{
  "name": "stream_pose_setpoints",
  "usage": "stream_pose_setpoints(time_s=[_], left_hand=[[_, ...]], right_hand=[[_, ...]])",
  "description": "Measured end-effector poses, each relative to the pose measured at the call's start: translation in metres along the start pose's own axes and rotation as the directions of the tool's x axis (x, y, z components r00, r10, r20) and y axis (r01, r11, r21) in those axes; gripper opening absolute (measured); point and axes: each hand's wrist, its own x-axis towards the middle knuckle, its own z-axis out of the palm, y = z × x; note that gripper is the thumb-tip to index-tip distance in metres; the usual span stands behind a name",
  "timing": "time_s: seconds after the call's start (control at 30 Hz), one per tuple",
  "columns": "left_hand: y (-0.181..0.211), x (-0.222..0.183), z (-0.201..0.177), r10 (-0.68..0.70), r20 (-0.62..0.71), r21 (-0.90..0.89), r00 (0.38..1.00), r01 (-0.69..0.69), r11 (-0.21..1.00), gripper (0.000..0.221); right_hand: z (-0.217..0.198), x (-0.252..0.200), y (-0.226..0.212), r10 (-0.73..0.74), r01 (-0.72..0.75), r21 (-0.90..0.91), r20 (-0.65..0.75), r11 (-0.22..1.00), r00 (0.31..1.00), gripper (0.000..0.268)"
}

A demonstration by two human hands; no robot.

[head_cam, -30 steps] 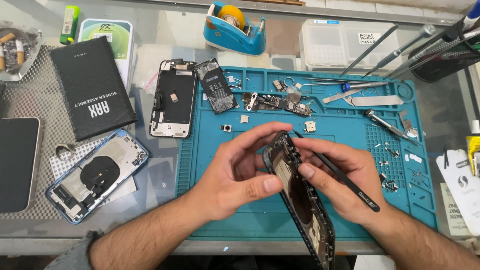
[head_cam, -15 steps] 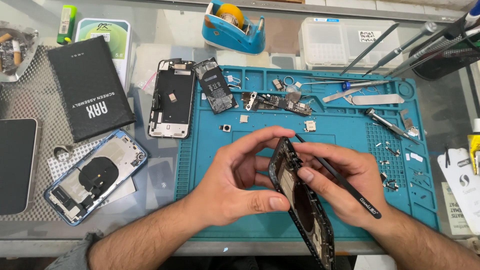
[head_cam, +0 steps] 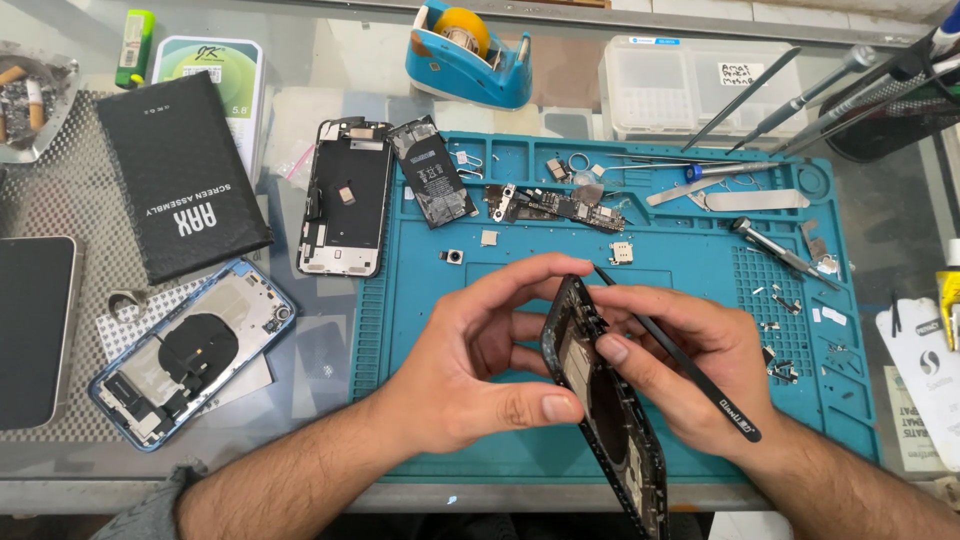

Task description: Repairing a smartphone by manipulating internal components with precision tools on a repair bench.

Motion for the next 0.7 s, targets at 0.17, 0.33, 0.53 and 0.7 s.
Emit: stream_pose_setpoints(time_s=[0.17,0.33,0.53,0.7], left_hand=[[0.0004,-0.0001,-0.0003,0.007,0.004,0.000,1.000,-0.007,1.000,0.077],[0.0014,-0.0002,-0.0001,0.005,0.006,0.021,1.000,-0.006,1.000,0.078],[0.0031,-0.0005,0.0001,0.003,0.004,0.030,1.000,-0.003,1.000,0.078],[0.0097,-0.0009,-0.0010,-0.002,0.028,0.096,1.000,-0.001,0.995,0.078]], right_hand=[[0.0004,0.0000,-0.0005,-0.012,0.012,-0.010,-0.003,1.000,1.000,0.036],[0.0009,-0.0003,-0.0001,-0.023,0.023,-0.015,-0.009,1.000,1.000,0.036],[0.0011,-0.0004,0.0013,-0.026,0.026,-0.016,-0.013,1.000,1.000,0.036],[0.0029,0.0001,0.0014,-0.050,0.050,0.000,-0.013,0.999,0.999,0.038]])
